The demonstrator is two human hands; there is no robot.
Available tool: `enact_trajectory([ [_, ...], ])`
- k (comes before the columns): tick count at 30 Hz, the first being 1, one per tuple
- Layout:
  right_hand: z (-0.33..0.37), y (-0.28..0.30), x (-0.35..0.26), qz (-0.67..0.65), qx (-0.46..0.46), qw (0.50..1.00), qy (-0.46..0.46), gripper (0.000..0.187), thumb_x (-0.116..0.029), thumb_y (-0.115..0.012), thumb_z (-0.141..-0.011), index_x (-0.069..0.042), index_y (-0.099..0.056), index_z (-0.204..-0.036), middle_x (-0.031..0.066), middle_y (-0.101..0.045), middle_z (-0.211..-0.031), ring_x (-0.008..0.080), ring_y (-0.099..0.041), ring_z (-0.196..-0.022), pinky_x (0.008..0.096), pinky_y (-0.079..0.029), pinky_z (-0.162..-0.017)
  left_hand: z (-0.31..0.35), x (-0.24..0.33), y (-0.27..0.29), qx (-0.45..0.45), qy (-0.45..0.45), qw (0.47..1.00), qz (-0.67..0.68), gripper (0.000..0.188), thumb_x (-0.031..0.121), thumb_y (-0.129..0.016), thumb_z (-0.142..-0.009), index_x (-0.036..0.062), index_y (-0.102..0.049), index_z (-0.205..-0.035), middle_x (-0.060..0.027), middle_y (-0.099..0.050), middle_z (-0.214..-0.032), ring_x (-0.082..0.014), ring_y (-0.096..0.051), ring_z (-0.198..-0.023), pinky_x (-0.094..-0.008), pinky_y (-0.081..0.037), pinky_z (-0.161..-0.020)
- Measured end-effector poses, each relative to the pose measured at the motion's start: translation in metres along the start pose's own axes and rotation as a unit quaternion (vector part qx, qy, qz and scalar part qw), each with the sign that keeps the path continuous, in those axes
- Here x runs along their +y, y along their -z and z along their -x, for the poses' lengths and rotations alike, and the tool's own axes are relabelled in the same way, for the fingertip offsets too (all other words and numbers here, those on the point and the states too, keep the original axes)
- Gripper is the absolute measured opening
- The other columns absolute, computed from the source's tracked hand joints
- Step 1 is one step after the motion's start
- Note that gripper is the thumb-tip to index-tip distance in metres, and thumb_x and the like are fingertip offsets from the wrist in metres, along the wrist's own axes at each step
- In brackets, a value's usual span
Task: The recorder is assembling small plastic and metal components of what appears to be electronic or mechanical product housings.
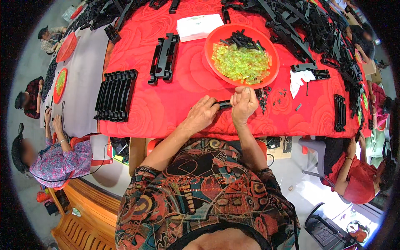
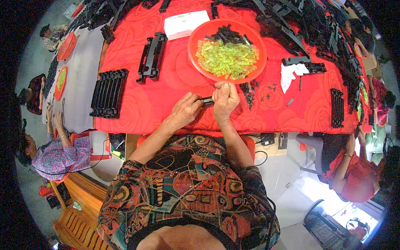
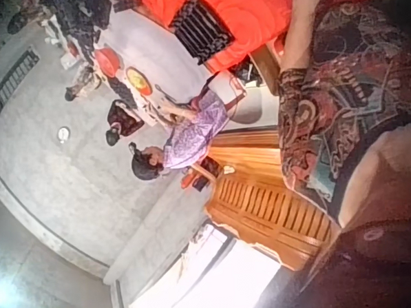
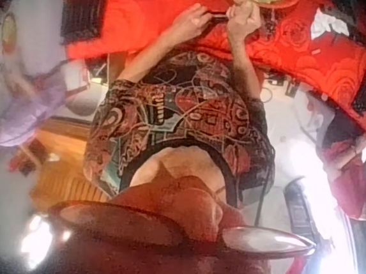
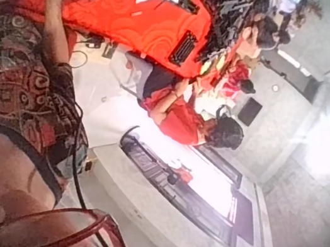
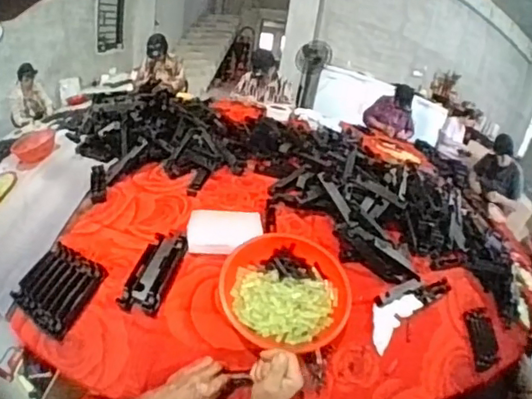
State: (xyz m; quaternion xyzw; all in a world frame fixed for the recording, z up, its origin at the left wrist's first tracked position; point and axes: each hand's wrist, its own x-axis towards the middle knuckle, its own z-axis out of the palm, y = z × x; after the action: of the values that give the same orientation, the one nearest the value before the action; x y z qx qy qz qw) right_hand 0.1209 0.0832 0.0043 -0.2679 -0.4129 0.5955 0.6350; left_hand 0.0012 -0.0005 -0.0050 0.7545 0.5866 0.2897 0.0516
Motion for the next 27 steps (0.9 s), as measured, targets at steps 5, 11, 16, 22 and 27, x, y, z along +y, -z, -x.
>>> enact_trajectory([
  [5, -0.001, 0.002, 0.011, 0.081, -0.034, 0.996, 0.03, 0.03, -0.02, -0.042, -0.1, 0.002, -0.052, -0.082, -0.0046, -0.031, -0.051, 0.0028, -0.026, -0.04, 0.0222, -0.025, -0.037, 0.001, 0.0, 0.0, 0.012, -0.001, 1.0, -0.015, 0.022, 0.002, -0.065, -0.069, -0.0002, -0.063, -0.091, -0.0136, -0.057, -0.096, -0.0307, -0.055, -0.087, -0.0387, -0.048, -0.078],
  [11, -0.003, 0.003, 0.01, 0.076, -0.022, 0.997, 0.016, 0.03, -0.021, -0.043, -0.099, 0.001, -0.052, -0.083, -0.004, -0.032, -0.051, 0.0032, -0.027, -0.04, 0.0222, -0.025, -0.037, 0.003, 0.0, -0.003, 0.009, 0.005, 1.0, -0.009, 0.022, 0.002, -0.064, -0.069, -0.0004, -0.063, -0.091, -0.0139, -0.057, -0.095, -0.0304, -0.054, -0.086, -0.0388, -0.048, -0.077],
  [16, -0.001, 0.008, 0.011, 0.066, -0.007, 0.998, 0.002, 0.03, -0.02, -0.04, -0.1, 0.002, -0.052, -0.083, -0.0031, -0.038, -0.055, 0.0035, -0.032, -0.043, 0.0219, -0.031, -0.039, 0.0, -0.001, -0.001, -0.01, -0.011, 1.0, -0.014, 0.024, 0.006, -0.057, -0.075, 0.0019, -0.064, -0.097, -0.0118, -0.052, -0.089, -0.0279, -0.052, -0.085, -0.037, -0.047, -0.075],
  [22, -0.007, 0.006, 0.007, 0.009, -0.003, 0.999, -0.042, 0.028, -0.02, -0.04, -0.1, 0.002, -0.05, -0.086, -0.0043, -0.033, -0.053, 0.0032, -0.028, -0.042, 0.0222, -0.027, -0.038, -0.001, -0.001, 0.0, -0.024, -0.003, 0.999, -0.029, 0.027, 0.008, -0.057, -0.077, 0.008, -0.065, -0.102, -0.0104, -0.051, -0.091, -0.0274, -0.051, -0.086, -0.0372, -0.047, -0.073],
  [27, -0.012, 0.009, -0.006, -0.027, 0.075, 0.996, -0.034, 0.028, -0.02, -0.038, -0.1, 0.001, -0.048, -0.084, -0.0049, -0.026, -0.052, 0.0039, -0.023, -0.04, 0.0229, -0.023, -0.036, -0.003, 0.003, 0.002, -0.044, 0.011, 0.998, -0.048, 0.033, 0.004, -0.06, -0.073, 0.0086, -0.064, -0.106, -0.0084, -0.054, -0.094, -0.0265, -0.051, -0.085, -0.0368, -0.048, -0.073],
])
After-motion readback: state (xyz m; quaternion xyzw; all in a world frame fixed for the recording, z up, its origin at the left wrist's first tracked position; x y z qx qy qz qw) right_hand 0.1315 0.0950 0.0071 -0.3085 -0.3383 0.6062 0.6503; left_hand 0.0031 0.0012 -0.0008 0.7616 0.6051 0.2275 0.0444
